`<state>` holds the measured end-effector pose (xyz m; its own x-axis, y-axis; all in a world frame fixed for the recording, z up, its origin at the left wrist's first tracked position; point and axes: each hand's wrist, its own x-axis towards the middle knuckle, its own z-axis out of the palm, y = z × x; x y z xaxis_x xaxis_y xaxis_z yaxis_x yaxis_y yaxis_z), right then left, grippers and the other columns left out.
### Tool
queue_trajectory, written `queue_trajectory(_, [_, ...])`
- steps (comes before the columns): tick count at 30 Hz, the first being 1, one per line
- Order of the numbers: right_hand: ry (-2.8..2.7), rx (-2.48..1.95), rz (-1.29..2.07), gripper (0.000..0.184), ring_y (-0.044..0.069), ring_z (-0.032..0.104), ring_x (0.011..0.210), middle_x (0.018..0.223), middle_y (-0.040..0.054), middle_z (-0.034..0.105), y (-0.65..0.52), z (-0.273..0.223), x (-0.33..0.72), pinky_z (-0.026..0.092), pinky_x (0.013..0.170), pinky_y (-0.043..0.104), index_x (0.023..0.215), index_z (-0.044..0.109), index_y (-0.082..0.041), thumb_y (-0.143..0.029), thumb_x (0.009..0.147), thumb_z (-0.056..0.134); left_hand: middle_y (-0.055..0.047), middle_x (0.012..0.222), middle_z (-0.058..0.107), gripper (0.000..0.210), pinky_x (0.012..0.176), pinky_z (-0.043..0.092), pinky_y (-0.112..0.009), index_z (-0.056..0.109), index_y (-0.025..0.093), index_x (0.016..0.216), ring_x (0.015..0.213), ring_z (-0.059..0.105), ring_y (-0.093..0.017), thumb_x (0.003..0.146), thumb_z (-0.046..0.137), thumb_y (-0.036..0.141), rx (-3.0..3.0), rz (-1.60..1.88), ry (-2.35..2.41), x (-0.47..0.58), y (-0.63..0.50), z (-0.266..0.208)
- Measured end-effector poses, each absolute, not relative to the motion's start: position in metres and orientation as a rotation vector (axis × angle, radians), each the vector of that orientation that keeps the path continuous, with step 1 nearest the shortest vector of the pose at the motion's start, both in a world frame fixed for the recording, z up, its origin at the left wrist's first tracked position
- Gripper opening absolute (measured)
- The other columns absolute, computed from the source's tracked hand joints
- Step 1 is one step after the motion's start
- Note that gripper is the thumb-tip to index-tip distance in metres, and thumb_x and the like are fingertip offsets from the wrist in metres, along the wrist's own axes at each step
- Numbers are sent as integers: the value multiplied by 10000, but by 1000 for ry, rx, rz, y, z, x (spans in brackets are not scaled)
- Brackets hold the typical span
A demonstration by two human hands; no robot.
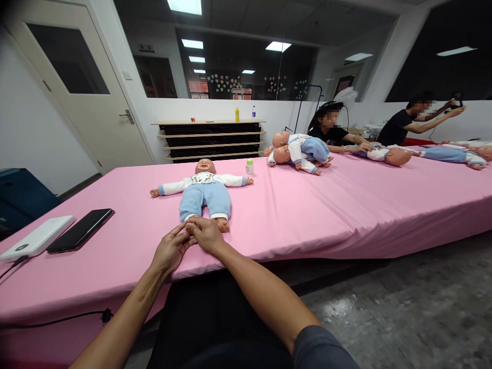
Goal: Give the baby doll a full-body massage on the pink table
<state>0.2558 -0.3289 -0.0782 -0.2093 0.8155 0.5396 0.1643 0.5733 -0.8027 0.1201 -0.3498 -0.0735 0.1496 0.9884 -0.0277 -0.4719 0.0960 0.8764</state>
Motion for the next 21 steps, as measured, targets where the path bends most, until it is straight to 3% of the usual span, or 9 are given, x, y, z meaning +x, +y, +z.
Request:
queue_trajectory(6, [-1726,-796,699,294,158,635,1016,1122,43,682,-330,-80,258,496,951,302,1177,660,-216,-328,976,477,-122,1101,697,529,836,594,-349,621,129,1250,938,684,-201,728,707,141,833,1299,747,119,-349,-76])
queue_trajectory(11, [-1712,-772,745,305,156,639,1009,1109,34,687,-330,-80,258,499,938,290,1121,688,-219,-361,988,453,-113,1125,691,461,780,598,-324,643,143,1196,911,685,-186,758,743,250,851,1287,723,119,-349,-77])
queue_trajectory(16, [-1757,-740,698,330,166,596,1158,1257,34,642,-329,-80,259,444,1054,323,1220,655,-239,-351,992,445,-110,1160,674,458,780,598,-320,653,152,1152,928,675,-182,745,785,314,831,1343,725,119,-347,-79])
queue_trajectory(21, [-1744,-747,730,334,159,619,1087,1215,40,658,-329,-79,260,480,991,307,1192,670,-232,-347,1002,420,-120,1129,682,480,787,599,-339,651,139,1161,896,680,-192,737,793,316,854,1301,722,119,-347,-78])
